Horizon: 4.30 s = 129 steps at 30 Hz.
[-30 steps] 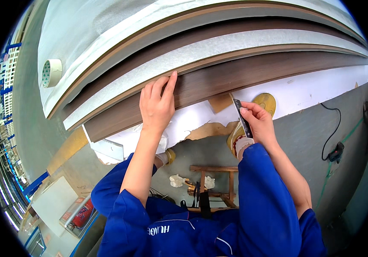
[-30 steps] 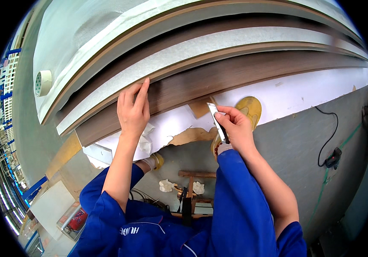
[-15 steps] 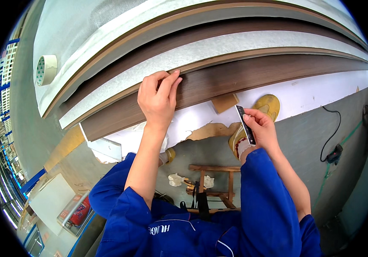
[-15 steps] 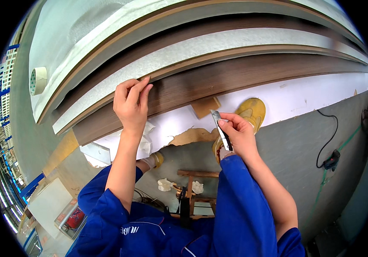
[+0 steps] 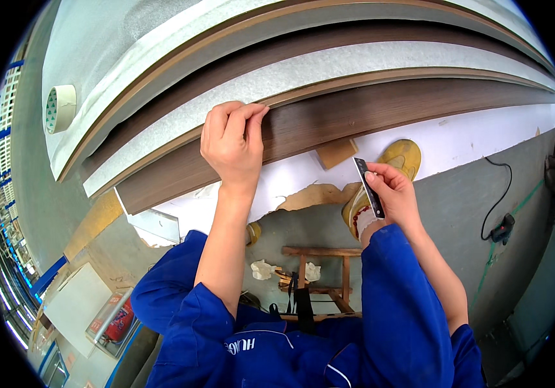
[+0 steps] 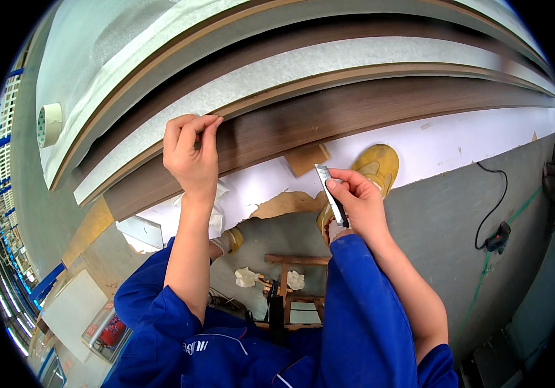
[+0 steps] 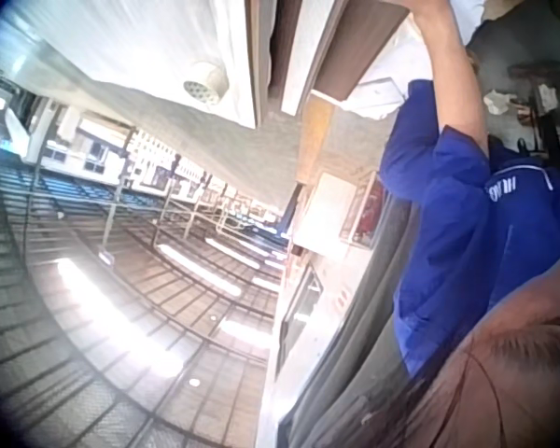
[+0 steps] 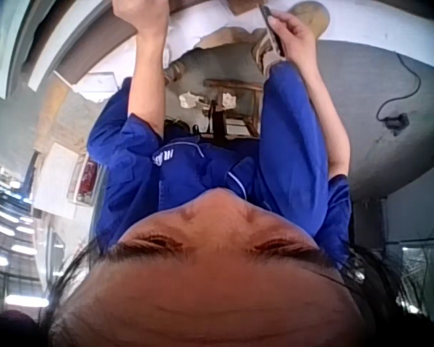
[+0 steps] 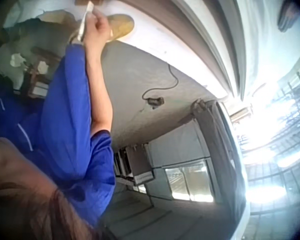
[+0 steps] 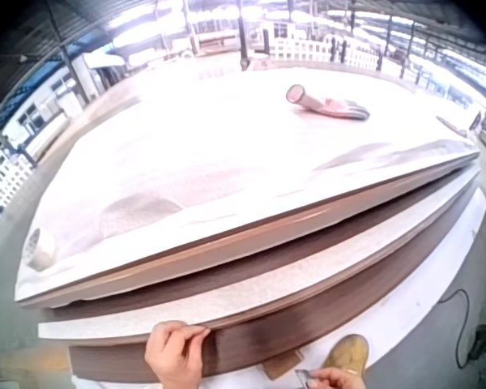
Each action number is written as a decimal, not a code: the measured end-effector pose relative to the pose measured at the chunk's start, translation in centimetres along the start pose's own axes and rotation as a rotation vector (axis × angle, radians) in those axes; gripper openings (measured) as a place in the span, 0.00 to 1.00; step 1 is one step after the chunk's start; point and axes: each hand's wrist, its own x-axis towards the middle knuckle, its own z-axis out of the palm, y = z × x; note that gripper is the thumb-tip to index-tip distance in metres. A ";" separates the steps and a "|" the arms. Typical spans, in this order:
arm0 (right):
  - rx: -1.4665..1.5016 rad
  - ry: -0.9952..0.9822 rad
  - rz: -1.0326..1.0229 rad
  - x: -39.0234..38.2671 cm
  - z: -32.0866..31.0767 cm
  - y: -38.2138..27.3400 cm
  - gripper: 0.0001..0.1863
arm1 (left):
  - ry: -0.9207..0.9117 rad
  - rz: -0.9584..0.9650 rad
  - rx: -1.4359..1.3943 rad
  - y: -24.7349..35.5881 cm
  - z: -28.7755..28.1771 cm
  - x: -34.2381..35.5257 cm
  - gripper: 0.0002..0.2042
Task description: The person uses a utility knife to trim excess material along the edges of curved wooden panels. They repeatedly score and peel away thin strips, working along the perimeter of each panel.
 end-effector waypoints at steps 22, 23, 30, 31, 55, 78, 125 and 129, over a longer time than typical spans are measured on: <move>0.017 -0.022 -0.012 0.0 -0.5 0.1 0.13 | 0.010 -0.012 0.003 0.0 0.3 -0.5 0.04; 0.021 -0.024 -0.012 -0.1 -0.5 0.1 0.13 | 0.007 -0.014 0.008 0.1 0.3 -0.5 0.04; 0.028 -0.017 -0.010 -0.1 -0.5 0.0 0.13 | -0.026 -0.015 0.015 0.1 0.1 -0.7 0.04; 0.026 -0.018 -0.011 -0.1 -0.5 0.0 0.13 | -0.033 -0.017 0.008 0.1 0.0 -0.8 0.04; 0.042 0.005 -0.005 -0.1 -0.3 0.0 0.12 | 0.065 -0.115 0.133 2.1 1.1 -1.1 0.06; 0.062 -0.014 0.020 -0.2 -0.8 -0.1 0.13 | -0.152 0.079 -0.151 4.5 0.1 -2.7 0.07; 0.114 -0.018 0.024 -0.5 -1.0 -0.4 0.13 | 0.059 0.316 0.096 1.0 4.0 0.7 0.09; 0.120 -0.016 0.020 -0.3 -1.1 -0.3 0.13 | 0.046 0.320 0.132 1.1 3.9 0.7 0.08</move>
